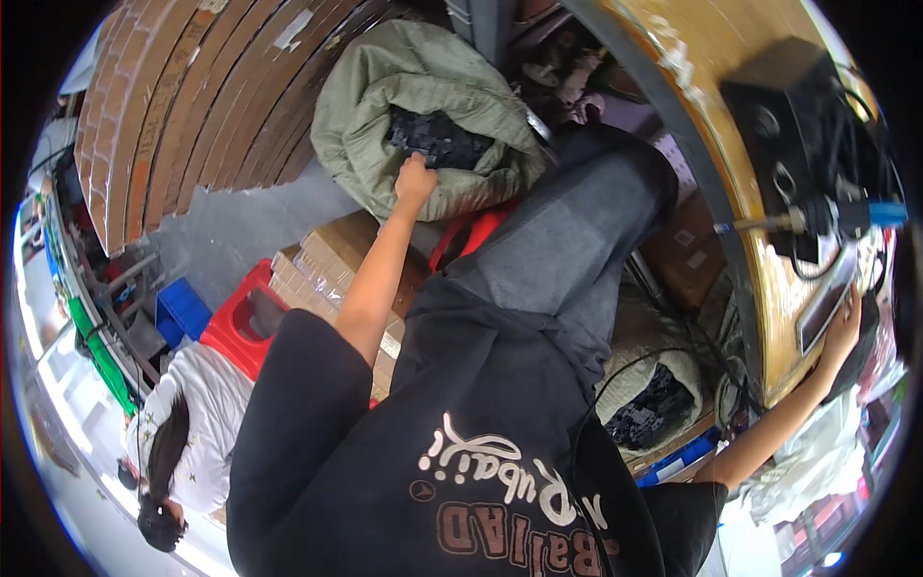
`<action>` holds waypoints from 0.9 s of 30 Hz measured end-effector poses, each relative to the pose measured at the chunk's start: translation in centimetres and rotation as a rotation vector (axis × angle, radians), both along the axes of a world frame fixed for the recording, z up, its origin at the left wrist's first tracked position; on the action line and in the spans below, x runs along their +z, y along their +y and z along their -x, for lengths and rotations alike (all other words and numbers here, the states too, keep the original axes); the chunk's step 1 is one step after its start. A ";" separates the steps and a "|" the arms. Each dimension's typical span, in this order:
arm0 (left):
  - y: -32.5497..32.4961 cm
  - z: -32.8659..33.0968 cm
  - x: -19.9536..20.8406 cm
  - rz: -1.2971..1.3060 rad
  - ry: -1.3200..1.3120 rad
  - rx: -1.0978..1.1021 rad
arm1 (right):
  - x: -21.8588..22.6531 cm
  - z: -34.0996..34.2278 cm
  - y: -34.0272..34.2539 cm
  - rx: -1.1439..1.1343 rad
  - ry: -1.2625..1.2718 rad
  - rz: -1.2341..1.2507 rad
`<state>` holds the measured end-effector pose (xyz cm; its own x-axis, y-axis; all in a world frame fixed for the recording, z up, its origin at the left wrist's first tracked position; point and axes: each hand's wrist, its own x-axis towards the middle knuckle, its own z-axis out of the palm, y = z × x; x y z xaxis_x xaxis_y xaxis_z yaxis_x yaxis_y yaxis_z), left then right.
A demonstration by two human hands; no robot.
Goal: Assembling small black plastic parts, possibly electronic housings or mechanical components, by inserting smaller pieces and screws.
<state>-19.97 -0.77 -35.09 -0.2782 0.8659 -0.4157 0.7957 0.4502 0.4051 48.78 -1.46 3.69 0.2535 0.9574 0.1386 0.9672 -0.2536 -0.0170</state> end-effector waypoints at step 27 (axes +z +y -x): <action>6.2 1.3 -2.3 0.402 0.113 0.205 | 3.1 2.0 -1.6 -0.264 -0.013 0.112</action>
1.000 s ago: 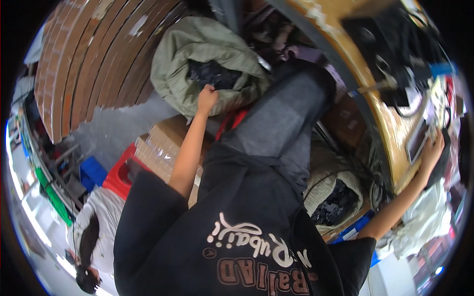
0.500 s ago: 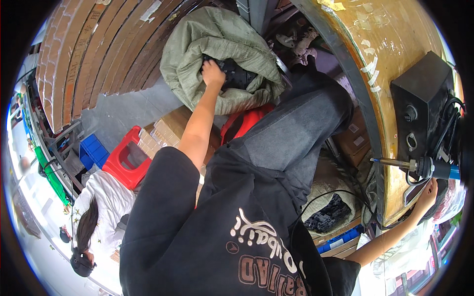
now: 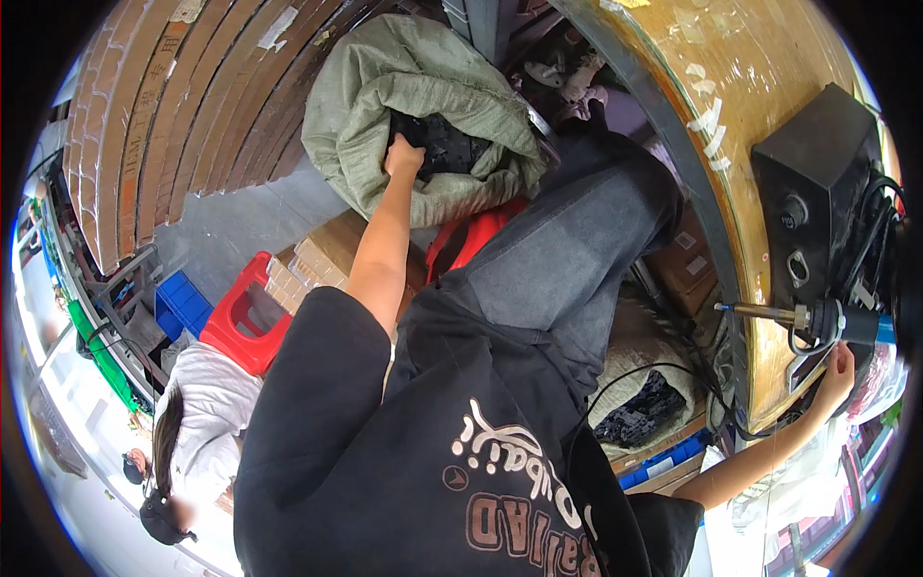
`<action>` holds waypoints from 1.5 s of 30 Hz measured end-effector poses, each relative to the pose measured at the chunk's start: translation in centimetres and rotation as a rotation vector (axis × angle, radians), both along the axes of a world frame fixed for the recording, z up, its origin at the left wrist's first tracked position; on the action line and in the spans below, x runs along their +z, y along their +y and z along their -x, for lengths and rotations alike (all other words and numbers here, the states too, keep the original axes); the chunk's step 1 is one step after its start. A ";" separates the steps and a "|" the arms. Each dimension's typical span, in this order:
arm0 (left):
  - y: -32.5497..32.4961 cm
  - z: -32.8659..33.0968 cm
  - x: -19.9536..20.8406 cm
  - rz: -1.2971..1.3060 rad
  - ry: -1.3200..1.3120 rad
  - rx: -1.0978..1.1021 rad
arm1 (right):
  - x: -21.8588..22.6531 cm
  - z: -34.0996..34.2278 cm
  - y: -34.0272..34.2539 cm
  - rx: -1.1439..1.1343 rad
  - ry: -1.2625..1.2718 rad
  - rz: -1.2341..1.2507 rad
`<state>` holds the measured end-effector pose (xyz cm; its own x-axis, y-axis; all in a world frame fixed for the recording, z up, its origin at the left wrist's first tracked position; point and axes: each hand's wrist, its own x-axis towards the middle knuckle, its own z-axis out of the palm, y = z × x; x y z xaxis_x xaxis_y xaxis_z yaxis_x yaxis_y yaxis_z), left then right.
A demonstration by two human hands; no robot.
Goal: Assembling small black plastic parts, possibly electronic housings or mechanical components, by inserting smaller pieces and screws.
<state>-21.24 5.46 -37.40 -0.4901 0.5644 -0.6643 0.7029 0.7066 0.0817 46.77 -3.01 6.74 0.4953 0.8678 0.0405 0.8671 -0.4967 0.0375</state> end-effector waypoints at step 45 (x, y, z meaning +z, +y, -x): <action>-16.6 -23.8 34.5 0.384 -2.069 -0.298 | -6.1 30.7 -13.6 0.112 1.781 -0.948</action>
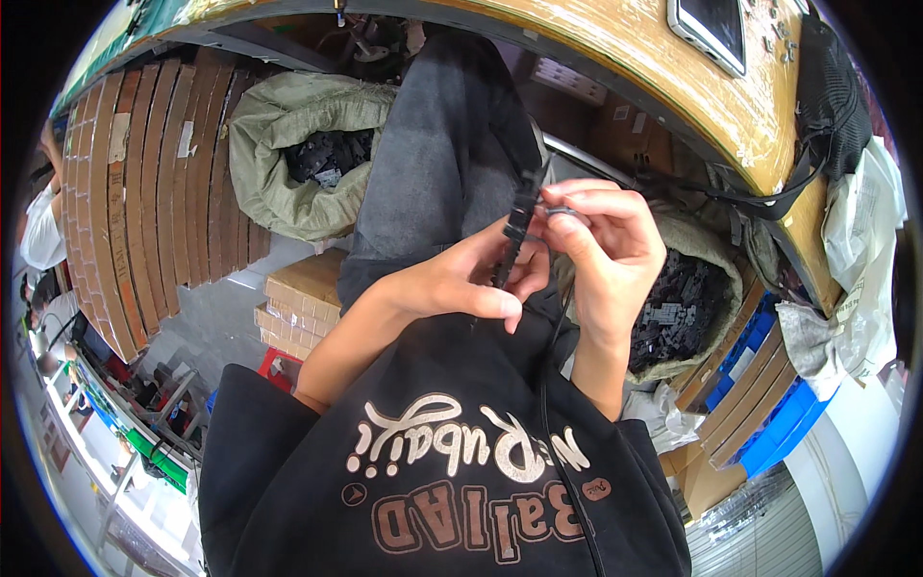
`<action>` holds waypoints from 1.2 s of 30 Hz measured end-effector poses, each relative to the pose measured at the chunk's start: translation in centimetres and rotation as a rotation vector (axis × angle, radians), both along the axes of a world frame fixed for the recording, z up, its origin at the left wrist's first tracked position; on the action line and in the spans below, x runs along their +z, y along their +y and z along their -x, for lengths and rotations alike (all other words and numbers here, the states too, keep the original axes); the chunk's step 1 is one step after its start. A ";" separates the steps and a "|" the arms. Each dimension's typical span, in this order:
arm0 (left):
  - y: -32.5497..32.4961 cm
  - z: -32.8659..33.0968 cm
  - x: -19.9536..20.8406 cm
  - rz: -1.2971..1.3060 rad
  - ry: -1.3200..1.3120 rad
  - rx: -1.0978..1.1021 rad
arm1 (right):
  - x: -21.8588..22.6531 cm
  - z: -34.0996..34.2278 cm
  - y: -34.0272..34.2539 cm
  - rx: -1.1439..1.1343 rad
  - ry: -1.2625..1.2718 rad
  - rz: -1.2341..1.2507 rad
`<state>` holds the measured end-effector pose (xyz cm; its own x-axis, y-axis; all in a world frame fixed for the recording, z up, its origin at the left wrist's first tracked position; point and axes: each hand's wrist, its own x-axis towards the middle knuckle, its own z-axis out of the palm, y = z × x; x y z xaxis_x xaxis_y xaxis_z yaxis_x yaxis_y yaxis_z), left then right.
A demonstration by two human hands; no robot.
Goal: Assembling small black plastic parts, possibly electronic housings or mechanical components, by inserting smaller pieces and screws.
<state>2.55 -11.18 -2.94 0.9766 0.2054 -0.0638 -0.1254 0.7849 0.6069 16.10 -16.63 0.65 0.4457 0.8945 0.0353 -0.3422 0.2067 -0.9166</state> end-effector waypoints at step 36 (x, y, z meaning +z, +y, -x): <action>-0.2 0.4 2.9 -0.298 0.273 0.801 | -0.5 0.3 1.5 0.062 0.307 0.122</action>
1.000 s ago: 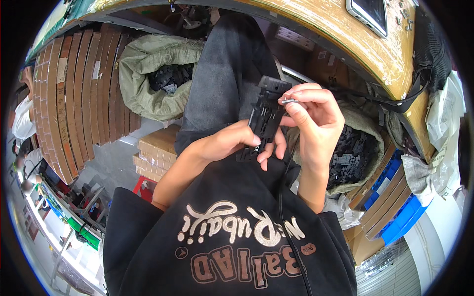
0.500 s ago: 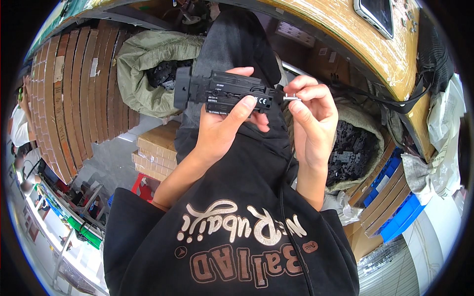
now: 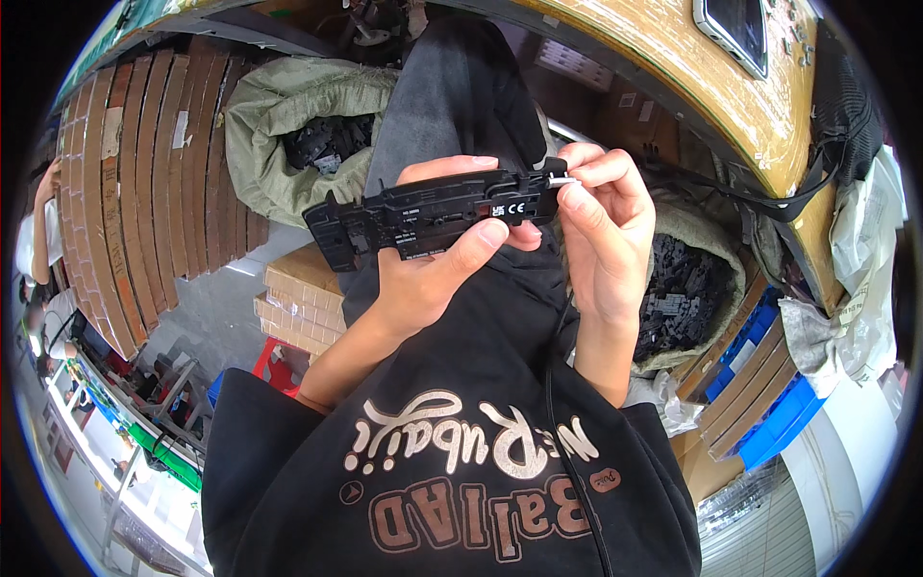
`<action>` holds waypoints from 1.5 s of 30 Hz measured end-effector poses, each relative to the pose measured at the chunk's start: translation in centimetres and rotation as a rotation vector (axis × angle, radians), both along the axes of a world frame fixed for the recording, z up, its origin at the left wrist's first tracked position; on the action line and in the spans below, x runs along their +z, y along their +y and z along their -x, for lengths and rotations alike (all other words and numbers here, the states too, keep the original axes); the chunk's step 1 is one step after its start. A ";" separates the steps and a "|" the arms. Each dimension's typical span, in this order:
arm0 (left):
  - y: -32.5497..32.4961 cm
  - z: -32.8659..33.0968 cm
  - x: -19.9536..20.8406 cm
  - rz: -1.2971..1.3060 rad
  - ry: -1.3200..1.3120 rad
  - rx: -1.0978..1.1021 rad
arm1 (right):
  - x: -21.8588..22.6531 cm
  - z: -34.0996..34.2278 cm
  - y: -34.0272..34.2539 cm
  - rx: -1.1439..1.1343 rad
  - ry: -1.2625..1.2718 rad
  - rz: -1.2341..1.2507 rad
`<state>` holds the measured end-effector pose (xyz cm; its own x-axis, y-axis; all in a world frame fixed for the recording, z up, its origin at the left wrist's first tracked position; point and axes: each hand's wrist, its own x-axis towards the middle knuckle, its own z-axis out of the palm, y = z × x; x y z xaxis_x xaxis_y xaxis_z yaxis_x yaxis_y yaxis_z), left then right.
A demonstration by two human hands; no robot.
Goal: Assembling small black plastic parts, possibly electronic housings or mechanical components, by inserting smaller pieces and screws.
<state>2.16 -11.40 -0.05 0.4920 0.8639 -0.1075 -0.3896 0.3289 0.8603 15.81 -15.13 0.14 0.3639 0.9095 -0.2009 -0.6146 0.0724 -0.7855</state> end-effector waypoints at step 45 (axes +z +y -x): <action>0.7 2.3 -1.2 -0.147 -0.195 -0.056 | 1.2 -0.2 -0.4 0.197 -0.115 0.018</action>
<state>-0.13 -10.65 -1.28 0.5382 0.8343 0.1195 -0.5380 0.2310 0.8107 16.03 -15.49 1.30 0.2014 0.9619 -0.1849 -0.5215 -0.0545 -0.8515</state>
